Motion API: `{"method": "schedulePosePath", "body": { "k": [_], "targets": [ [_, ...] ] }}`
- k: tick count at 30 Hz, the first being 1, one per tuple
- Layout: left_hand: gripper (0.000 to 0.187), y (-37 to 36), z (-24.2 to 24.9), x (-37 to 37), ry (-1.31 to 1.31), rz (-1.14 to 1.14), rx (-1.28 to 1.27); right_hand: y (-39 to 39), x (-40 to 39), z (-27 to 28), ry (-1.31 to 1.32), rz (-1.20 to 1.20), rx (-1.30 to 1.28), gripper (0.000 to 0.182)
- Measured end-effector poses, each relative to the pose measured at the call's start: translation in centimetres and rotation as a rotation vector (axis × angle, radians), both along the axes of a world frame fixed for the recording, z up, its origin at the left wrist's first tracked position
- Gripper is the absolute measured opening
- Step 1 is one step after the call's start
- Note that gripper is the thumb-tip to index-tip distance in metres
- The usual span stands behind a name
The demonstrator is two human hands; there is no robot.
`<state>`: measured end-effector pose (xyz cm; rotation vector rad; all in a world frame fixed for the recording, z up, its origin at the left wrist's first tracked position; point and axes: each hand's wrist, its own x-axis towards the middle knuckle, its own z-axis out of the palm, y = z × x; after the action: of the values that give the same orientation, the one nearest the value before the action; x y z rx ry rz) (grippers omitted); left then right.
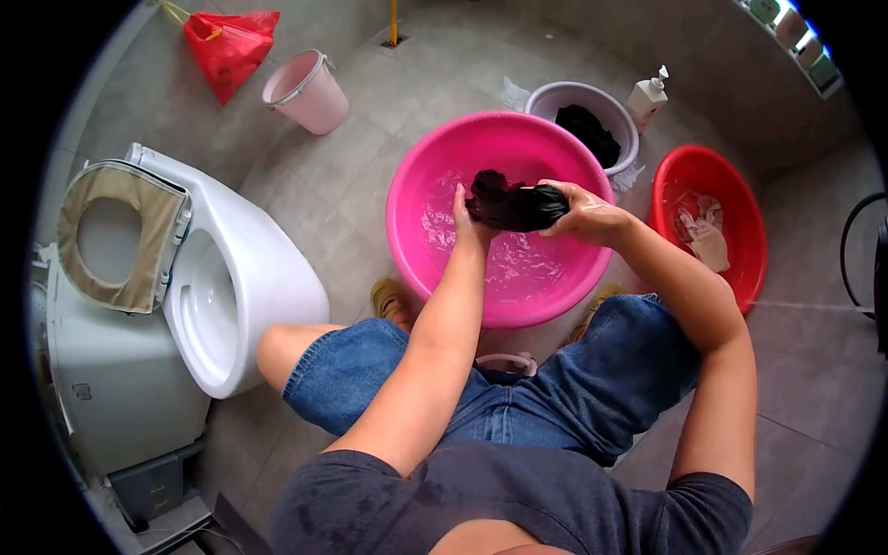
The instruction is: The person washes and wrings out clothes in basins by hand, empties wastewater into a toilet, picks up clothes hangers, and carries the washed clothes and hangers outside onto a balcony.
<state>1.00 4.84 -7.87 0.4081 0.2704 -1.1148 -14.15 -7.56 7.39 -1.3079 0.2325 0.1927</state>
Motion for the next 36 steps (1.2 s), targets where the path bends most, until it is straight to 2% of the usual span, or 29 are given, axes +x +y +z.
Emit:
{"method": "schedulePosePath", "body": {
  "k": [5,7,10,11,14,15,16,18,20,22,24,25,26,28,31,32,34,36],
  "targets": [
    [0.072,0.3,1.8,0.2,0.030,0.088,-0.120,-3.6,1.2,-2.0,0.015,-0.166,0.235,0.033],
    [0.074,0.9,3.9,0.6,-0.008,0.131,-0.144,-5.1,1.5,-2.5,0.099,-0.244,0.240,0.035],
    [0.078,1.2,5.4,2.8,-0.106,0.044,-0.164,-5.3,2.7,-2.7,0.162,-0.392,0.283,0.043],
    [0.060,1.0,5.4,3.6,-0.185,-0.018,-0.207,-5.3,3.2,-2.6,0.169,-0.450,0.305,0.046],
    [0.029,-0.9,6.6,3.6,-0.680,0.105,0.110,-6.7,5.8,-5.9,0.164,-0.559,0.350,0.048],
    [0.018,-1.1,8.8,2.2,-0.887,0.102,0.184,-7.1,6.5,-6.7,0.142,-0.526,0.372,0.048],
    [0.018,-1.1,9.3,2.1,-1.362,0.072,0.365,-7.4,7.2,-7.7,0.120,-0.492,0.398,0.048],
    [0.020,-1.7,10.3,0.7,-1.991,0.098,0.492,-7.6,8.1,-8.1,0.111,-0.468,0.375,0.046],
    [0.021,-2.3,11.8,-1.1,-2.539,0.179,0.432,-7.7,9.0,-7.5,0.141,-0.480,0.272,0.043],
    [0.014,-2.6,11.6,-2.6,-2.792,-0.075,0.367,-7.5,9.7,-6.6,0.130,-0.465,0.025,0.040],
    [0.014,-3.1,9.9,-3.6,-2.978,-0.132,0.286,-6.8,10.0,-5.2,0.137,-0.432,-0.201,0.040],
    [0.011,-3.3,8.9,-4.1,-3.055,-0.175,0.255,-7.0,11.2,-7.2,0.134,-0.440,-0.417,0.047],
    [0.009,-3.6,7.6,-4.6,-3.154,-0.310,0.327,-6.6,11.3,-7.1,0.173,-0.413,-0.521,0.054],
    [0.010,-4.0,7.1,-6.1,-3.353,-0.498,0.533,-5.7,11.4,-6.4,0.254,-0.410,-0.580,0.056],
    [0.012,-4.7,5.6,-4.7,-3.325,-0.398,0.349,-6.1,11.2,-7.5,0.208,-0.606,-0.570,0.054],
    [0.016,-4.4,6.1,-3.8,-3.292,-0.538,0.357,-6.8,10.7,-7.4,0.211,-0.589,-0.403,0.055],
    [0.037,-3.4,6.6,-1.0,-3.163,-0.321,0.245,-7.7,10.4,-6.9,0.270,-0.565,-0.113,0.057],
    [0.067,-1.6,7.4,0.1,-3.096,-0.120,0.475,-7.3,9.0,-5.3,0.146,-0.501,0.134,0.052]
  ]
}}
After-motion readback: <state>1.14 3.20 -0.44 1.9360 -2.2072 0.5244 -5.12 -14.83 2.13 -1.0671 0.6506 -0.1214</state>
